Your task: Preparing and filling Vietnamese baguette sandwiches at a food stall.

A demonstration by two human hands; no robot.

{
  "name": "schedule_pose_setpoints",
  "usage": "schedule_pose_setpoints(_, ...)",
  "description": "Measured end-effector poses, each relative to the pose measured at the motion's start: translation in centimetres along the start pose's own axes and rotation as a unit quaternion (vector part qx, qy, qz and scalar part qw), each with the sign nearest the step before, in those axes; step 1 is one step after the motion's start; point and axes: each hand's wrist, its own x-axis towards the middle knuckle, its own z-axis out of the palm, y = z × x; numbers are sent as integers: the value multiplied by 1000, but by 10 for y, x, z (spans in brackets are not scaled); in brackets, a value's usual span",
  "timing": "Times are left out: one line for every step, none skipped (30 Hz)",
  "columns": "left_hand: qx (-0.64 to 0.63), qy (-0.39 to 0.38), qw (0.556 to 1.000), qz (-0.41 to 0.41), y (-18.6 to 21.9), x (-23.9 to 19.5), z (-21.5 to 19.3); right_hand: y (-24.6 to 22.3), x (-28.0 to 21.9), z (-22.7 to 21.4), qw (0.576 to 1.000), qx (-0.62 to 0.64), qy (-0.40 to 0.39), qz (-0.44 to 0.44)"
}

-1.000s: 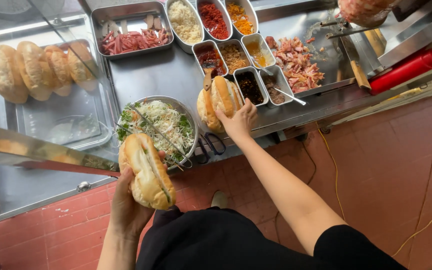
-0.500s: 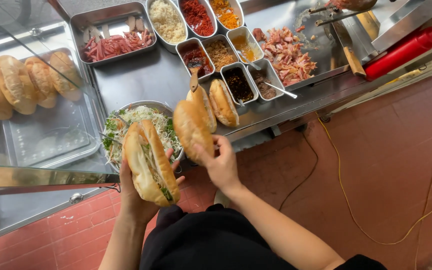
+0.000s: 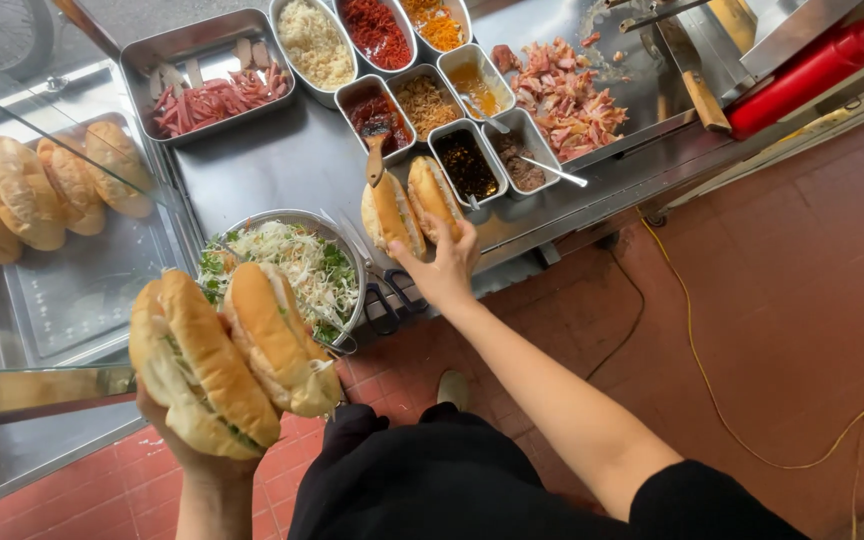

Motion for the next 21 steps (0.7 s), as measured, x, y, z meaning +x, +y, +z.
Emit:
schedule_pose_setpoints(0, 0, 1000, -1, -2, -1, -2, 2, 7, 0, 1000, 0, -1, 0)
schedule_pose_setpoints(108, 14, 993, 42, -4, -3, -5, 4, 15, 2, 998, -55, -10, 4)
schedule_pose_setpoints(216, 28, 972, 84, -5, -4, -9, 5, 23, 3, 994, -109, -20, 8)
schedule_pose_setpoints(216, 30, 972, 83, -16, -6, -19, 6, 24, 8, 994, -108, -22, 6)
schedule_pose_setpoints(31, 34, 999, 22, -27, -9, -30, 7, 26, 12, 989, -137, -46, 15)
schedule_pose_setpoints(-156, 38, 986, -40, -39, -11, -41, 8, 28, 17, 983, -166, -71, 23)
schedule_pose_setpoints(-155, 41, 986, -39, -35, -14, -38, 9, 27, 21, 983, -165, -74, 21)
schedule_pose_setpoints(-225, 55, 969, -81, -30, -16, -36, 9, 26, 26, 981, -185, -64, 18)
schedule_pose_setpoints(-294, 69, 945, -123, -25, -19, -34, 9, 25, 31, 977, -204, -55, 15)
schedule_pose_setpoints(-293, 71, 946, -122, -31, -21, -39, 6, 23, 35, 977, -203, -57, 15)
schedule_pose_setpoints(-248, 73, 959, -119, -36, -24, -44, 4, 20, 39, 976, -214, -39, 19)
schedule_pose_setpoints(-203, 75, 969, -117, -43, -26, -49, 2, 18, 42, 974, -225, -19, 24)
schedule_pose_setpoints(-202, 75, 969, -117, -42, -26, -48, 2, 13, 47, 974, -225, -20, 24)
schedule_pose_setpoints(-191, 69, 973, -107, -41, -24, -48, 1, 10, 50, 974, -225, -6, 33)
schedule_pose_setpoints(-179, 63, 977, -96, -40, -23, -47, 1, 7, 53, 974, -225, 7, 41)
schedule_pose_setpoints(-179, 62, 977, -96, -38, -21, -44, -1, 8, 50, 973, -225, 9, 42)
schedule_pose_setpoints(-192, 65, 973, -108, -36, -19, -42, -3, 9, 47, 973, -223, 0, 55)
schedule_pose_setpoints(-204, 69, 969, -121, -34, -18, -40, -6, 9, 45, 973, -221, -8, 69)
schedule_pose_setpoints(-204, 68, 969, -121, -37, -18, -41, -11, 12, 39, 973, -221, -7, 71)
schedule_pose_setpoints(-208, 58, 967, -131, -40, -17, -43, -16, 14, 32, 973, -215, -26, 86)
schedule_pose_setpoints(-213, 49, 966, -141, -43, -16, -45, -21, 17, 26, 972, -208, -46, 101)
